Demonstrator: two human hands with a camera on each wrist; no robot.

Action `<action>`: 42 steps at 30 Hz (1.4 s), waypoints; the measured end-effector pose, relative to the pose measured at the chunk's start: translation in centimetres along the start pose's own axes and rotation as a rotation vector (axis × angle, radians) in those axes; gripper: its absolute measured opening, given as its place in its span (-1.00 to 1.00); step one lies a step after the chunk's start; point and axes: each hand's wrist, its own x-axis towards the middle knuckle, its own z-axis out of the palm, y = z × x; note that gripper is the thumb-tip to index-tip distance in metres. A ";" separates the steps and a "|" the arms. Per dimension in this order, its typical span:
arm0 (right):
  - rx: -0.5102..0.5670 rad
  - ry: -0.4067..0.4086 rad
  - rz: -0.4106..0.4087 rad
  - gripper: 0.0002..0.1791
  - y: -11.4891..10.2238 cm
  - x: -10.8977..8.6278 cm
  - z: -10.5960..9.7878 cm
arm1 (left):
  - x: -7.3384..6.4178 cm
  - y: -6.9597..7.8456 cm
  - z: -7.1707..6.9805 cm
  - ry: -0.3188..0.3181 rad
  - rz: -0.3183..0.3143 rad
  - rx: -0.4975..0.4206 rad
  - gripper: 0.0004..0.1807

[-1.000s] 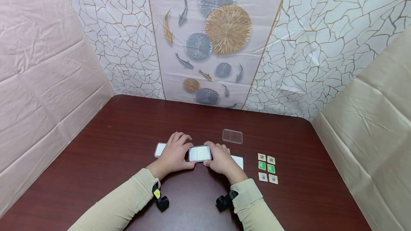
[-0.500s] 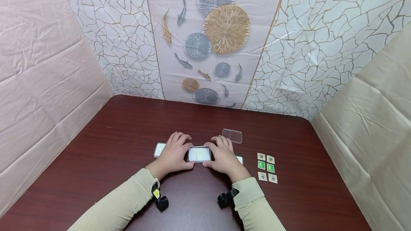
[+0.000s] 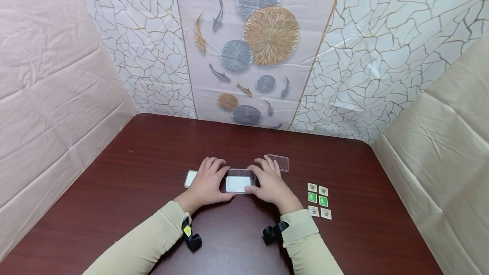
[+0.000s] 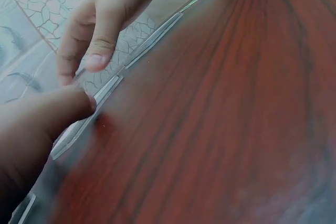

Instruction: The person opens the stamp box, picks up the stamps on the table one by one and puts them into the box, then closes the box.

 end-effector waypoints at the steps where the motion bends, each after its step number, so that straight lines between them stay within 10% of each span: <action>1: 0.009 0.002 0.004 -0.35 0.1 0.1 -0.2 | 0.0 0.0 0.0 -0.004 -0.006 0.003 -0.10; 23: -0.037 -0.118 0.246 -0.29 2.3 5.3 0.5 | -0.3 -0.4 0.2 -0.080 -0.034 -0.006 -0.32; 42: -0.030 -0.109 0.310 -0.31 2.8 6.0 1.4 | -0.2 -0.4 0.1 -0.106 -0.002 0.019 -0.34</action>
